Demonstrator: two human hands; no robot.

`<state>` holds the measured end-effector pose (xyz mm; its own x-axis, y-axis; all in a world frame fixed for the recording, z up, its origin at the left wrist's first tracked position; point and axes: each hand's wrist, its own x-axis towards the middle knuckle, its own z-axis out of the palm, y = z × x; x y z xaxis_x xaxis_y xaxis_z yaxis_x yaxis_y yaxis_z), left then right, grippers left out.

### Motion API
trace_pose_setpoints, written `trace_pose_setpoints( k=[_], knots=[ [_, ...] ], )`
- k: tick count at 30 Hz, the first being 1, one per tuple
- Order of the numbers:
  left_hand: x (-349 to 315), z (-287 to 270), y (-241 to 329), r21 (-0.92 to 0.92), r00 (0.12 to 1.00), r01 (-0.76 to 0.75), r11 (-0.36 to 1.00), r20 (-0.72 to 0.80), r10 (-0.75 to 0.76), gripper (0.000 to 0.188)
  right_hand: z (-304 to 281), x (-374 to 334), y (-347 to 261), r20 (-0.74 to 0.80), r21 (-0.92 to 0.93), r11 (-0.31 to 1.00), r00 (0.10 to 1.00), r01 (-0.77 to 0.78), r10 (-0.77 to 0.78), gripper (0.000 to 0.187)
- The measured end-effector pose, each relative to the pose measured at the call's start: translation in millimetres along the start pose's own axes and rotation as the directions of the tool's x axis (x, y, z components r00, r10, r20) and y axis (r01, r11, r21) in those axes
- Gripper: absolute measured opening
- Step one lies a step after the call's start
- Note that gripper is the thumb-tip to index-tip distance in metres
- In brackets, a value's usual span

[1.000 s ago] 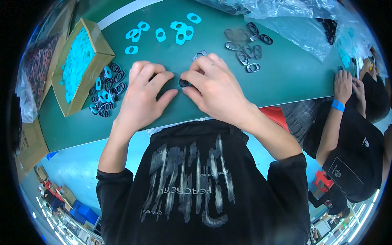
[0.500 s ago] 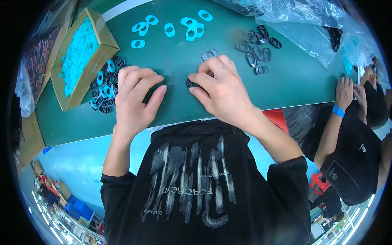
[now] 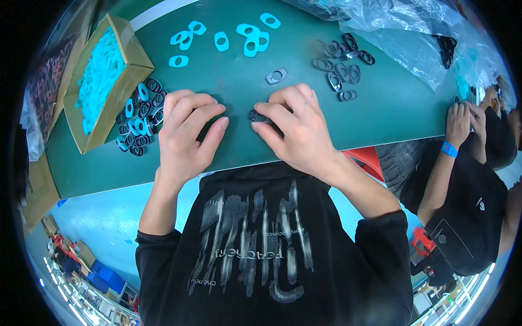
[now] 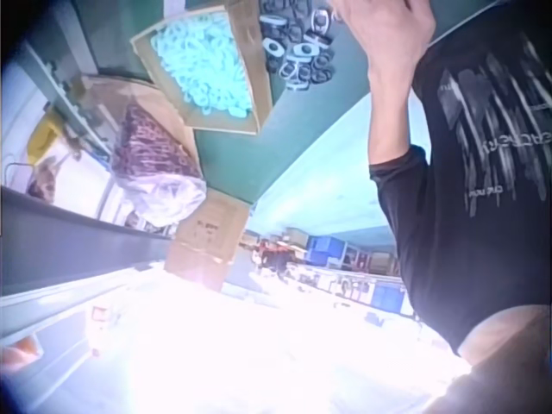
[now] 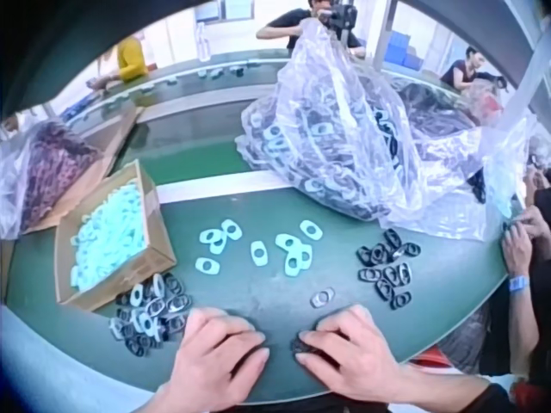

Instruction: Assemble teal plastic components with black metal clips at a factory workbench.

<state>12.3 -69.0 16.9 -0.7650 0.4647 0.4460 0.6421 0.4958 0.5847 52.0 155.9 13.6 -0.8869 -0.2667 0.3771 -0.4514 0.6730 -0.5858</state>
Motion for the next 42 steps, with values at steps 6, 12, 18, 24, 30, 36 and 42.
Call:
trace_pose_setpoints(
  k=[6,12,18,24,30,36,42],
  knots=[
    [-2,4,-3,0.012,0.999,-0.013,1.000,-0.033,0.013,0.019,-2,-3,-4,0.002,-0.007,0.999,0.999,-0.033,0.033,0.032],
    [-4,7,-5,0.005,0.998,-0.018,1.000,-0.058,0.019,0.018,-5,1,-2,0.075,-0.014,1.000,0.997,-0.021,0.022,0.032],
    [-5,5,-4,-0.004,0.998,-0.011,1.000,-0.054,0.011,0.019,-5,0,-1,0.099,0.013,1.000,0.995,-0.014,0.013,0.032],
    [-6,10,-7,-0.008,0.997,-0.023,1.000,-0.073,0.022,0.018,-11,2,1,0.129,-0.012,1.000,0.992,-0.004,0.005,0.033],
    [-6,14,-8,-0.010,0.994,-0.035,0.999,-0.101,0.034,0.018,-12,6,3,0.151,-0.003,1.000,0.988,0.026,-0.025,0.033],
    [-10,10,-8,-0.019,0.992,-0.027,0.999,-0.124,0.025,0.018,-7,6,2,0.172,0.008,1.000,0.985,0.016,-0.017,0.033],
    [3,-49,13,-0.156,0.973,-0.128,0.979,-0.209,0.094,0.024,-13,4,3,0.193,-0.045,0.997,0.979,-0.055,0.062,0.033]
  ],
)
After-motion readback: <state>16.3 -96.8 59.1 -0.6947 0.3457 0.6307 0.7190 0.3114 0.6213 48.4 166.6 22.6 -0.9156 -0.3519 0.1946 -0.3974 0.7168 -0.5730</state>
